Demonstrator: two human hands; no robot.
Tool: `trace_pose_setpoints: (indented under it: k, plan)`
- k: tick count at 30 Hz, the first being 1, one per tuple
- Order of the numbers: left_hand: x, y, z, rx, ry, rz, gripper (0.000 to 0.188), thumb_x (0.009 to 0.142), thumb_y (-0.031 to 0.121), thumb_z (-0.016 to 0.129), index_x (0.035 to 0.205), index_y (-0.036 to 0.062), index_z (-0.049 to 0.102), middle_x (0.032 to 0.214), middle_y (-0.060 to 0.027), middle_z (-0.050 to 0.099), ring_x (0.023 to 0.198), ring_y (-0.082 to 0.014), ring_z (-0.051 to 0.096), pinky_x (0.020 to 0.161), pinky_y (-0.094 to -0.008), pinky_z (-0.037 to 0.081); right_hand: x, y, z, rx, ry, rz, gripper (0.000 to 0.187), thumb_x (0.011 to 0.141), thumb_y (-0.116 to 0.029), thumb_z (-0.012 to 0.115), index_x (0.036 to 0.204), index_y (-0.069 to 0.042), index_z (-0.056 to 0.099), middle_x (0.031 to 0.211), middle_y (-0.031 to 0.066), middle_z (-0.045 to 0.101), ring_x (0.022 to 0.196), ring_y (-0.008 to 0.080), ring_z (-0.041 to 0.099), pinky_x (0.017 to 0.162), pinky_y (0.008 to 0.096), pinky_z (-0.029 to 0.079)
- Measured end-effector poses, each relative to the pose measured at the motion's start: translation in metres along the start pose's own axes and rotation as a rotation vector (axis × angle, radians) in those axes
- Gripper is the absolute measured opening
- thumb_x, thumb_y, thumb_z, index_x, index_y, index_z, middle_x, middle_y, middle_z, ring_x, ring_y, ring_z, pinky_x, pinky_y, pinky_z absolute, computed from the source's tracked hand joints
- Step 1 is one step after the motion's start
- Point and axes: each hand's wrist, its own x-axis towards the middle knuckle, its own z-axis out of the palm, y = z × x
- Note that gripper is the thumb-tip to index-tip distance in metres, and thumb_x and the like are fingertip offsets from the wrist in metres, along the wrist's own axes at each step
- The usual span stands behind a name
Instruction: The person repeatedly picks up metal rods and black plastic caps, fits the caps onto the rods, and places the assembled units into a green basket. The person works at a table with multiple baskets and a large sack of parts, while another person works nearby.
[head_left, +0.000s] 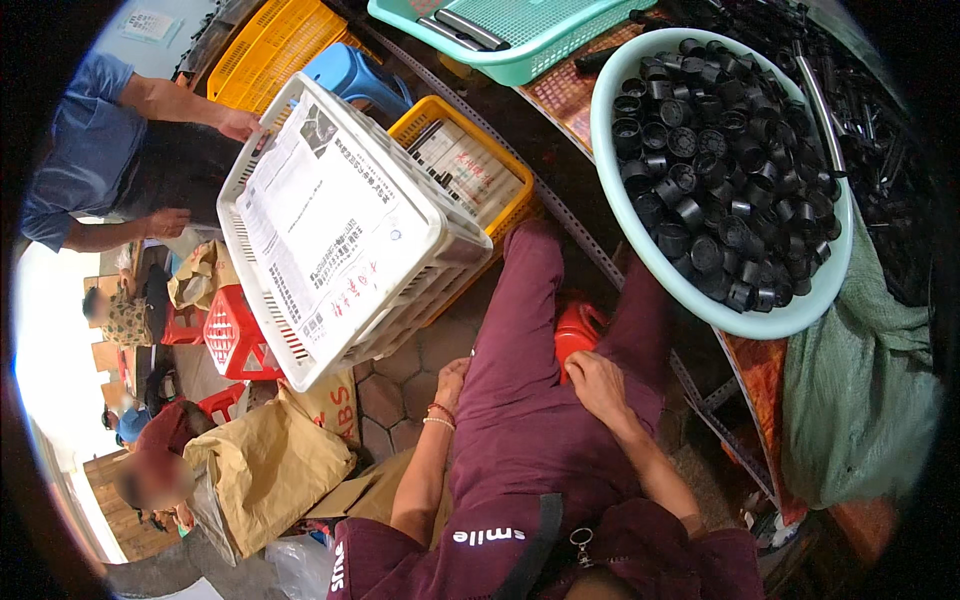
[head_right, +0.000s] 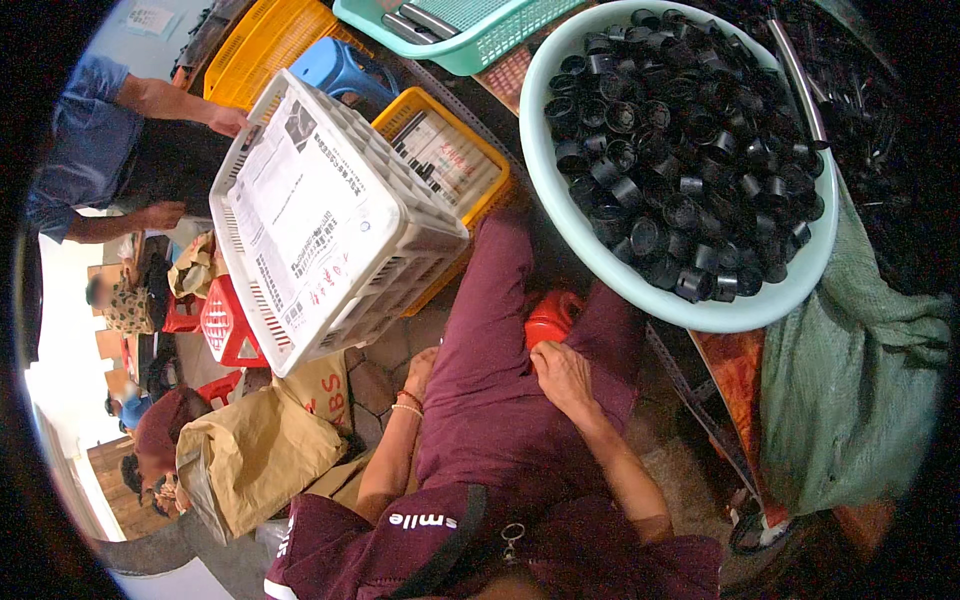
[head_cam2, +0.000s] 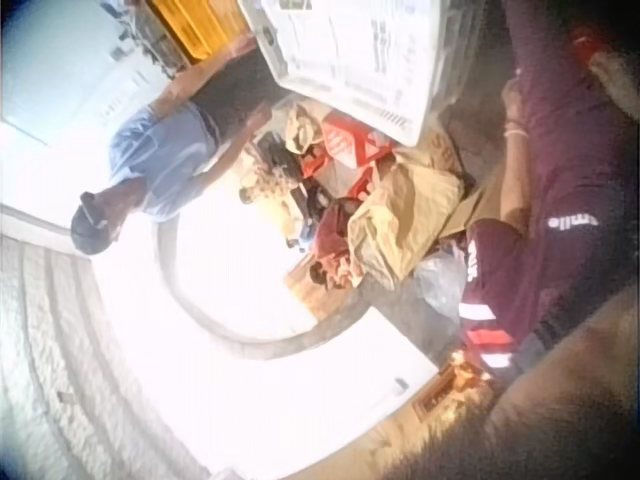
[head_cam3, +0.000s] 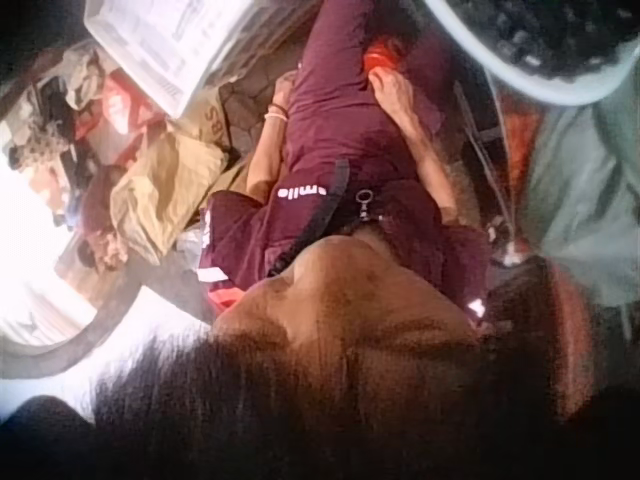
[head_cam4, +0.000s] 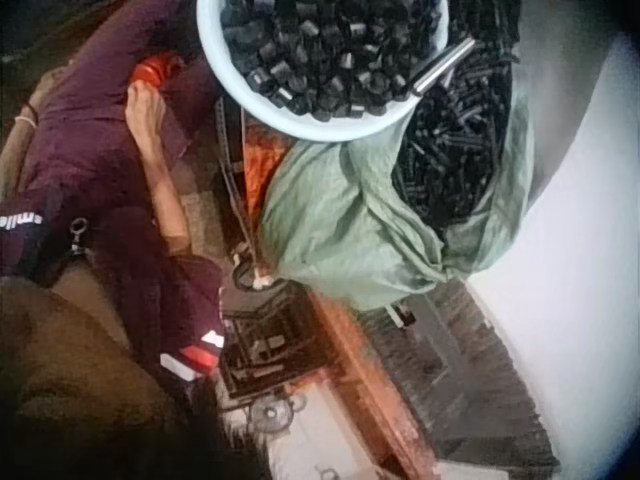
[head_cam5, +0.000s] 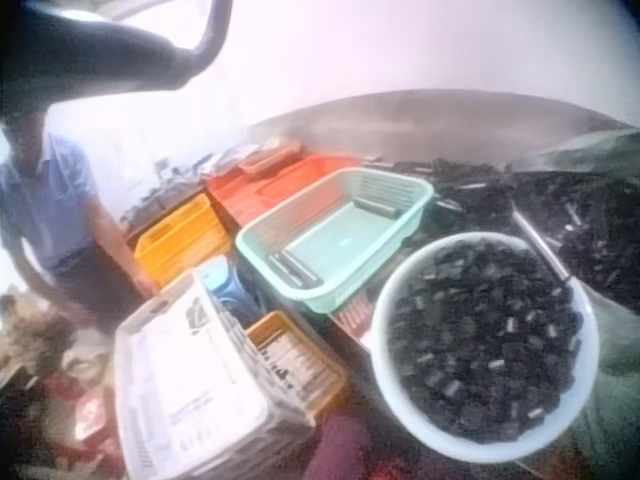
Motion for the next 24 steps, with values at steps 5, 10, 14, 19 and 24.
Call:
trace_pose_setpoints:
  k: [5,10,14,19,24]
  plan:
    - [0.012,0.000,0.000,0.062,-0.008,-0.002,0.017,0.089,0.006,0.047,0.096,-0.0022,0.059,0.089,-0.0066,0.063,0.078,-0.0136,0.059,0.074,-0.0248,0.048,-0.001,0.001,0.000,-0.002,0.006,0.023,0.014,0.083,-0.017,0.054,0.082,-0.003,0.058,0.080,0.0138,0.060,0.077,0.0334,0.058,0.067,0.0431,0.046]
    - [0.025,-0.004,-0.003,0.065,-0.023,-0.019,0.017,0.089,0.007,0.047,0.095,-0.0013,0.060,0.086,-0.0041,0.062,0.075,-0.0120,0.057,0.071,-0.0238,0.047,-0.002,0.003,0.004,0.008,0.022,0.026,0.015,0.083,-0.017,0.053,0.082,-0.003,0.058,0.081,0.0139,0.060,0.077,0.0334,0.058,0.067,0.0428,0.045]
    - [0.018,0.008,0.009,0.074,-0.004,-0.065,0.016,0.089,0.008,0.048,0.094,-0.0003,0.060,0.084,-0.0024,0.061,0.073,-0.0114,0.056,0.069,-0.0232,0.046,-0.001,0.004,0.004,-0.004,0.022,0.028,0.015,0.083,-0.017,0.053,0.082,-0.003,0.057,0.081,0.0139,0.060,0.077,0.0336,0.058,0.066,0.0427,0.045]
    - [0.019,0.007,0.009,0.069,-0.004,-0.072,0.016,0.089,0.008,0.047,0.093,-0.0010,0.060,0.084,-0.0029,0.061,0.073,-0.0118,0.056,0.069,-0.0231,0.046,0.000,-0.001,0.001,-0.016,0.015,0.048,0.014,0.084,-0.017,0.053,0.082,-0.004,0.057,0.080,0.0135,0.060,0.076,0.0334,0.058,0.066,0.0427,0.045]
    - [0.024,-0.001,0.003,0.052,-0.003,-0.048,0.017,0.090,0.008,0.047,0.092,-0.0013,0.060,0.083,-0.0033,0.061,0.072,-0.0117,0.055,0.068,-0.0233,0.046,0.000,-0.002,0.003,-0.019,0.011,0.041,0.014,0.084,-0.017,0.053,0.083,-0.004,0.057,0.081,0.0133,0.060,0.076,0.0329,0.058,0.066,0.0425,0.046]
